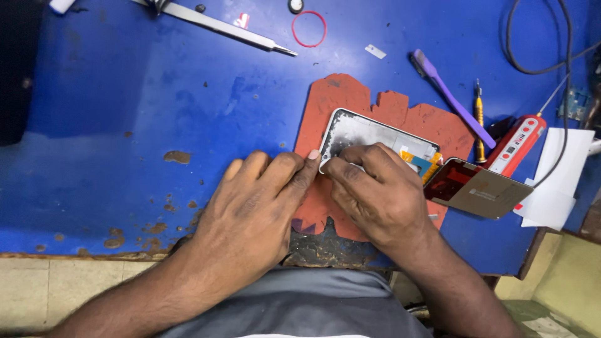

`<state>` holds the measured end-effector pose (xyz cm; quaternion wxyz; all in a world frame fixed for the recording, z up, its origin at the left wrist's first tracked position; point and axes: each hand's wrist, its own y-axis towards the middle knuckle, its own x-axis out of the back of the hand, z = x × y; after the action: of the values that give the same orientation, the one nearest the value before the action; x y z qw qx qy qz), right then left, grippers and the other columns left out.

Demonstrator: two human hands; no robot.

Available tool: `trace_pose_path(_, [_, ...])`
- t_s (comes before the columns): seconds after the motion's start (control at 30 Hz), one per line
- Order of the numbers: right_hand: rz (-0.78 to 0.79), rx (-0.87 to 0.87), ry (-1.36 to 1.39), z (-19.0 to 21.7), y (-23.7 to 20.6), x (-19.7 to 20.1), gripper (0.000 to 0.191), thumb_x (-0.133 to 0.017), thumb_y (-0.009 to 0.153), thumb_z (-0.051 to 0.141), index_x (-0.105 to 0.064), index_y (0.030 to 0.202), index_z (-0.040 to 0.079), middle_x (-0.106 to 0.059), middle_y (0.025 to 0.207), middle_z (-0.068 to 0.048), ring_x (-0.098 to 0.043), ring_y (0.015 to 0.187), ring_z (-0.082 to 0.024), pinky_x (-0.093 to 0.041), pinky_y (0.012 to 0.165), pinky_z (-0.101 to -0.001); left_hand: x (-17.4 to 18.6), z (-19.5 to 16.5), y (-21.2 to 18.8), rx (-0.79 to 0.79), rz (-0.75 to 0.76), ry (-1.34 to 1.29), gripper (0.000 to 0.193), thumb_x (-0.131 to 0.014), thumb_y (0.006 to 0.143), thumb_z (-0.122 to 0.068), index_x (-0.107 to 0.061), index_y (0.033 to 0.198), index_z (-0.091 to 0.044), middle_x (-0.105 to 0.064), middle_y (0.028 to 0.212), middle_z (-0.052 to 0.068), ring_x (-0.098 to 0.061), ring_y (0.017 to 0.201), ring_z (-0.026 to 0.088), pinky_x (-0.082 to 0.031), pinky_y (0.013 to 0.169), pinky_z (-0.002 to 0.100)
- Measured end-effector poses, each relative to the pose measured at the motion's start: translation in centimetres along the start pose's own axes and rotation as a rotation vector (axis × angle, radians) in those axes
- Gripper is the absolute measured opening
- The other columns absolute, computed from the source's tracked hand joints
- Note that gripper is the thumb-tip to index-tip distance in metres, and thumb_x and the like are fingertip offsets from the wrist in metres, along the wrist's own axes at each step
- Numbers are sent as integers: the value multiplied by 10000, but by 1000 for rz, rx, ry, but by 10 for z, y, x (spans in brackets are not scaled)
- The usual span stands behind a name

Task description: The person works on a smartphone at a repair bench. They pry open the phone's back cover, disconnect an internal flex cable, wipe the inside with a tissue, press the cover back on, then use a screwdriver to work on the exposed screen assembly.

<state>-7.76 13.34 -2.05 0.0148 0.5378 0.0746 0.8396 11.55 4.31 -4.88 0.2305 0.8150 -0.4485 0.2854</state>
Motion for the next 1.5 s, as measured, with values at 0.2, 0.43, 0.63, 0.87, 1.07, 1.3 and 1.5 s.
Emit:
trace_pose_path(0.2, [1,-3,0,0,-1,0,292,-802,822,14,-693,1093,8,-651,987,-119,-644,856,-245,-543,730,-377,0,-2,0,5,-8,-9,682,-653,701,-34,-572,1372,55,-585,1141,114,-522,942,298,-418,783,429])
trace_pose_path(0.43, [23,-18,63,-1,-2,6,305,-794,823,11,-698,1112,0,-644,1004,-120,-658,884,-261,-551,743,-384,-1,-4,2,-4,-14,8,702,-638,686,-22,-570,1380,59,-586,1124,126,-526,944,308,-419,785,436])
trace_pose_path(0.63, [15,-21,69,0,0,8,307,-791,824,8,-700,1118,17,-641,1016,-119,-664,892,-270,-557,742,-383,1,-6,3,19,13,-7,659,-622,722,-9,-575,1375,66,-590,1133,132,-534,951,307,-429,805,435])
trace_pose_path(0.87, [15,-3,72,-1,1,13,331,-788,790,33,-698,1109,22,-645,1027,-119,-657,899,-292,-553,739,-398,2,-11,5,16,-9,-17,625,-611,747,5,-579,1370,52,-597,1149,127,-540,965,305,-434,819,438])
trace_pose_path(1.07, [14,-7,64,-1,-1,13,321,-784,794,34,-699,1103,18,-645,1029,-123,-653,891,-296,-551,738,-401,1,-12,4,25,-18,-3,612,-611,765,7,-581,1375,40,-597,1148,120,-541,974,308,-433,822,438])
trace_pose_path(1.3, [15,-19,86,2,0,11,301,-790,835,34,-699,1120,0,-634,1007,-132,-656,865,-284,-545,714,-390,3,-10,2,10,-17,-5,631,-613,752,5,-577,1381,49,-588,1150,129,-536,983,314,-435,842,443])
trace_pose_path(1.5, [7,-20,66,2,-1,9,282,-788,837,17,-705,1106,17,-636,1000,-123,-655,864,-273,-548,722,-395,3,-9,2,16,-11,-7,632,-616,743,5,-582,1373,47,-594,1146,123,-537,977,310,-431,829,436])
